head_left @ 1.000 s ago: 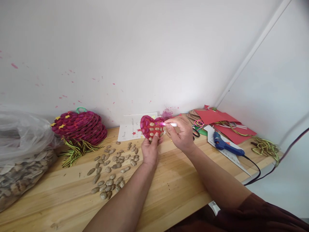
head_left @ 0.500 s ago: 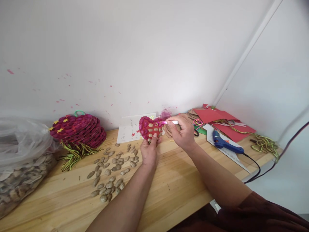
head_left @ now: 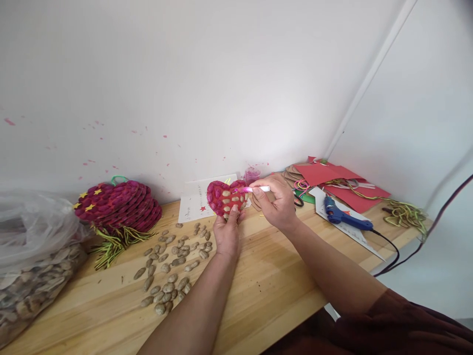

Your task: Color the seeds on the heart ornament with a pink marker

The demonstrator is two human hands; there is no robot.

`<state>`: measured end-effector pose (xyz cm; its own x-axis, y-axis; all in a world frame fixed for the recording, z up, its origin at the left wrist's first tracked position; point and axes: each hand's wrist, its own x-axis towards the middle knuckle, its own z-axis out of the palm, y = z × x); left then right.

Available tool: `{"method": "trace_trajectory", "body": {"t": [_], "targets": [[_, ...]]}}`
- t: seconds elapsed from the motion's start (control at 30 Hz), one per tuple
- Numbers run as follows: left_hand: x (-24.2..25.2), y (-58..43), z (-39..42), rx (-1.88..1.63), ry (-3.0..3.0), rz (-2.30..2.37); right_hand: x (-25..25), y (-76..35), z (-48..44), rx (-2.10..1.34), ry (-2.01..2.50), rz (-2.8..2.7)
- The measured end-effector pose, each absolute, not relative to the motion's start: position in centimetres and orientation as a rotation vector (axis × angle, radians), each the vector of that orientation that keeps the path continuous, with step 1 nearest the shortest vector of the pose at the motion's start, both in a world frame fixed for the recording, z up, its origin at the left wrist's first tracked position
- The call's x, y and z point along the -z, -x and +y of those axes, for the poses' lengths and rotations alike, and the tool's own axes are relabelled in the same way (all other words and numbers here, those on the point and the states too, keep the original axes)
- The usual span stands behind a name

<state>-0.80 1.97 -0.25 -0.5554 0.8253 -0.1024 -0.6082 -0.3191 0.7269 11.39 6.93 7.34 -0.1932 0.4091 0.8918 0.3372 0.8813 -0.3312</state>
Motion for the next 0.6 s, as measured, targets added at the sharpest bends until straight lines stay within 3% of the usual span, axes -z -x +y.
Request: {"method": "trace_trajectory", "body": {"t": [0.6], "targets": [[0.44, 0.90, 1.90, -1.981, -0.369, 0.912, -7.13, -11.37, 7.24, -0.057, 0.613, -1.760]]}}
